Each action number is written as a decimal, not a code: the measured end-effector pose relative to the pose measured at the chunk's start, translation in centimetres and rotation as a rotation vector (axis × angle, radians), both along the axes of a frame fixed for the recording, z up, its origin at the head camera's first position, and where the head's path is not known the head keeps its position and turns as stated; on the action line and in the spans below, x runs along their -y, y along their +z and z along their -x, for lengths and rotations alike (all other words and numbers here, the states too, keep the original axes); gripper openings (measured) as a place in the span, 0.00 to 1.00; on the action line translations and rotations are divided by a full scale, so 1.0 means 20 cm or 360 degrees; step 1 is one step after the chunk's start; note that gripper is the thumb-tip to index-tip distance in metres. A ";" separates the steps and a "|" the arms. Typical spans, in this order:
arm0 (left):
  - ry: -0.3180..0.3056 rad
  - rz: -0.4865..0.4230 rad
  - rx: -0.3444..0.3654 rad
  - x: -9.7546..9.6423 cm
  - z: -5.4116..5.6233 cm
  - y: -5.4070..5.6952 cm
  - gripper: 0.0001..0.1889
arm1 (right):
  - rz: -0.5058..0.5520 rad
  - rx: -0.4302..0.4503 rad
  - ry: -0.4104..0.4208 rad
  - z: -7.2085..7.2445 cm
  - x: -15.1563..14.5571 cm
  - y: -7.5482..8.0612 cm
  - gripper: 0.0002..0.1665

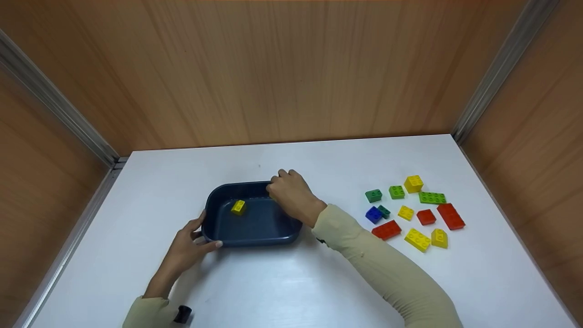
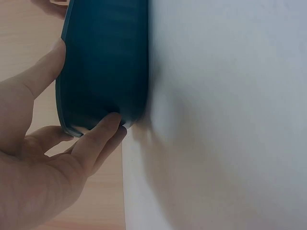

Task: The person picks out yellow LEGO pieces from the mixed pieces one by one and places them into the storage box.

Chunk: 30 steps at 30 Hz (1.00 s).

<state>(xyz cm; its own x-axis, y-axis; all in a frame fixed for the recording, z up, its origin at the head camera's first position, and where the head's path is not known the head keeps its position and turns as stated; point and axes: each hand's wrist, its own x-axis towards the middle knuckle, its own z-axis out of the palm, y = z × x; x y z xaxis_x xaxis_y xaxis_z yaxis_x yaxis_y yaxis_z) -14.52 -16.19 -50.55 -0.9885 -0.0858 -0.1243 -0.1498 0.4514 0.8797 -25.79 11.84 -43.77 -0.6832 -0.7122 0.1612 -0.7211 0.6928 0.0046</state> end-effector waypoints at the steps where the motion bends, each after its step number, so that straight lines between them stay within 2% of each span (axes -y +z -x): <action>1: 0.0002 -0.0005 -0.0001 0.00 0.00 0.00 0.54 | -0.0004 0.0008 0.0000 0.00 0.01 0.00 0.17; 13: 0.0016 -0.0001 0.0038 0.00 0.00 -0.01 0.54 | -0.0090 0.0007 0.0062 0.04 0.11 0.00 0.14; 24: -0.0012 0.0038 0.0021 0.00 0.00 0.00 0.54 | -0.0228 0.0007 0.0072 0.05 0.19 -0.01 0.15; 30: -0.0021 0.0029 0.0012 0.01 0.01 -0.01 0.55 | -0.0274 0.0017 0.0139 0.07 0.23 -0.03 0.13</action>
<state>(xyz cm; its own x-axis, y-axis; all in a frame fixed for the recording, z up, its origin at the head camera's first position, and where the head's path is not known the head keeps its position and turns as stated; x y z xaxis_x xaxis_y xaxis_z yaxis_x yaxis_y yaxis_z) -14.64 -16.33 -50.72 -0.9886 -0.0752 -0.1304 -0.1505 0.4693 0.8701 -27.13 7.27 -44.32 -0.6184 -0.7854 0.0251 -0.7792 0.6171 0.1098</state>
